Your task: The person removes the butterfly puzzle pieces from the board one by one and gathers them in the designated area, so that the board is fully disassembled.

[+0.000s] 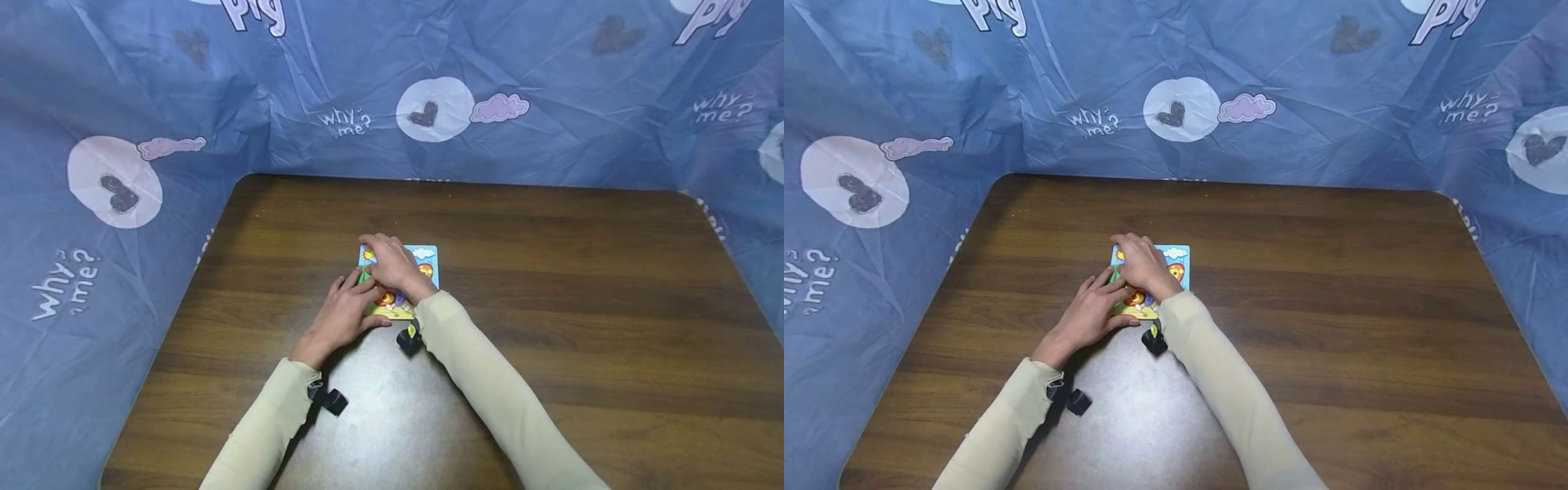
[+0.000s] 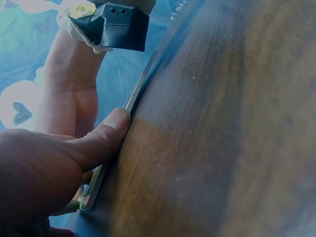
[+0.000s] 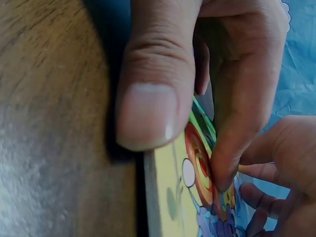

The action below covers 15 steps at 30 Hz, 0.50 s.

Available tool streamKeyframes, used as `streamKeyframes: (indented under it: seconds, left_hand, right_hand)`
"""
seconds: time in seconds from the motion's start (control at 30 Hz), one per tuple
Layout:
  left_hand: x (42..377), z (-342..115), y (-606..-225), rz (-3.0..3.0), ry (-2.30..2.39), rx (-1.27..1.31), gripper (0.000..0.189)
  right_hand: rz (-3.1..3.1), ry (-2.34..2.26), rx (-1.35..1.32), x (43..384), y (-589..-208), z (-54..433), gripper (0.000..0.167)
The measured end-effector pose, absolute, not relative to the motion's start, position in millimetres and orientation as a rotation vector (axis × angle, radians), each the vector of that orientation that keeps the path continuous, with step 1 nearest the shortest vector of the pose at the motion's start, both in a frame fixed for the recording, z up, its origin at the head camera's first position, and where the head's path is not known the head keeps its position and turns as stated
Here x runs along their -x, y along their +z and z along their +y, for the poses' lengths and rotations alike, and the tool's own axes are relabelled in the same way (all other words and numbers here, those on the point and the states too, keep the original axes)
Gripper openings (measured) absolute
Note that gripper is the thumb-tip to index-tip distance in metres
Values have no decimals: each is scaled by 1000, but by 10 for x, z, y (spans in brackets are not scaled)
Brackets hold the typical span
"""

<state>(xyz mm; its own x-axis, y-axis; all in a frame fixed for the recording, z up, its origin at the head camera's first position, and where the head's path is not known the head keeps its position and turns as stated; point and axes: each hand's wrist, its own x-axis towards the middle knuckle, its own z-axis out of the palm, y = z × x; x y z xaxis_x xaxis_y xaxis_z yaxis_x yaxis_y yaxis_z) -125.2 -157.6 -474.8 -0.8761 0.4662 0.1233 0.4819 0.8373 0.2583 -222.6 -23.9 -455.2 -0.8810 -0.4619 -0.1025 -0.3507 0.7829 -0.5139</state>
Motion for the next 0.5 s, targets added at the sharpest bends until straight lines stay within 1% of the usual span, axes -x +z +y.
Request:
streamKeyframes:
  seconds: [0.5]
  left_hand:
    - [1255,-1572,-4753,-2948,-440,774,59]
  right_hand:
    - [2604,-855,568,2293,-4494,-199,65]
